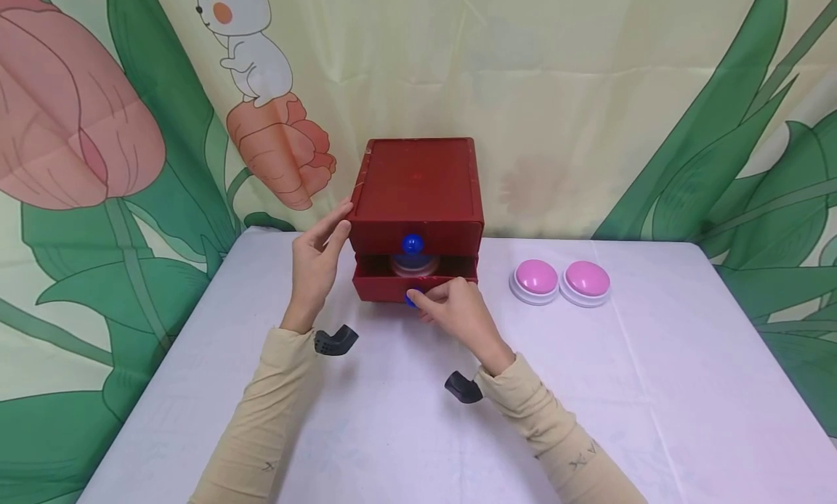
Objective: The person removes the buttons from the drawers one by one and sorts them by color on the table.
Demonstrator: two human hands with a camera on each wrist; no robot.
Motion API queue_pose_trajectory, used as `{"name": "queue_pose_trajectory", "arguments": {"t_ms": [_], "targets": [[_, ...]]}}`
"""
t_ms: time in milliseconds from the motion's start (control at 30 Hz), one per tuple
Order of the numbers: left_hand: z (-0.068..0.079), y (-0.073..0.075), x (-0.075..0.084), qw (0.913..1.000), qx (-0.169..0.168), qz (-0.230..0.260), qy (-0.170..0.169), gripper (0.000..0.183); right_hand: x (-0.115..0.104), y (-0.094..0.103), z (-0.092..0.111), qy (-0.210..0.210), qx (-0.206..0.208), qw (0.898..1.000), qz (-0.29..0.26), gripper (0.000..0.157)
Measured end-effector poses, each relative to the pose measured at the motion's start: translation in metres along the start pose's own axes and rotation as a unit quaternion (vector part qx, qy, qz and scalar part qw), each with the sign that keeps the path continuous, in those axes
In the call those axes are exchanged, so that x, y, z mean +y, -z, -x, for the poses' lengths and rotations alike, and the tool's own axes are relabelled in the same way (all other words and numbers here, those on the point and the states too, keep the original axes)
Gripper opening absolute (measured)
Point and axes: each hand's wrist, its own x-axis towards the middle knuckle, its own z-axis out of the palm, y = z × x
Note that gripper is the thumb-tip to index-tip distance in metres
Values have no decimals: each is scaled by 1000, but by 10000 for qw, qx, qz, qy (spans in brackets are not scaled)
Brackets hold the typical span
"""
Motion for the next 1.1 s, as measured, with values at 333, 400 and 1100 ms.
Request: {"name": "queue_pose_trajectory", "arguments": {"t_ms": [333, 400, 1100], "targets": [[-2, 2, 0, 10000, -80, -29, -29, 35, -2, -2, 9, 86, -41, 9999, 91, 40], [-2, 3, 0, 10000, -92, -34, -14, 35, -2, -2, 10, 64, -54, 9999, 96, 40], [-2, 5, 2, 9997, -220, -101, -36, 36, -2, -7, 29, 82, -36, 9998, 164, 36]]}}
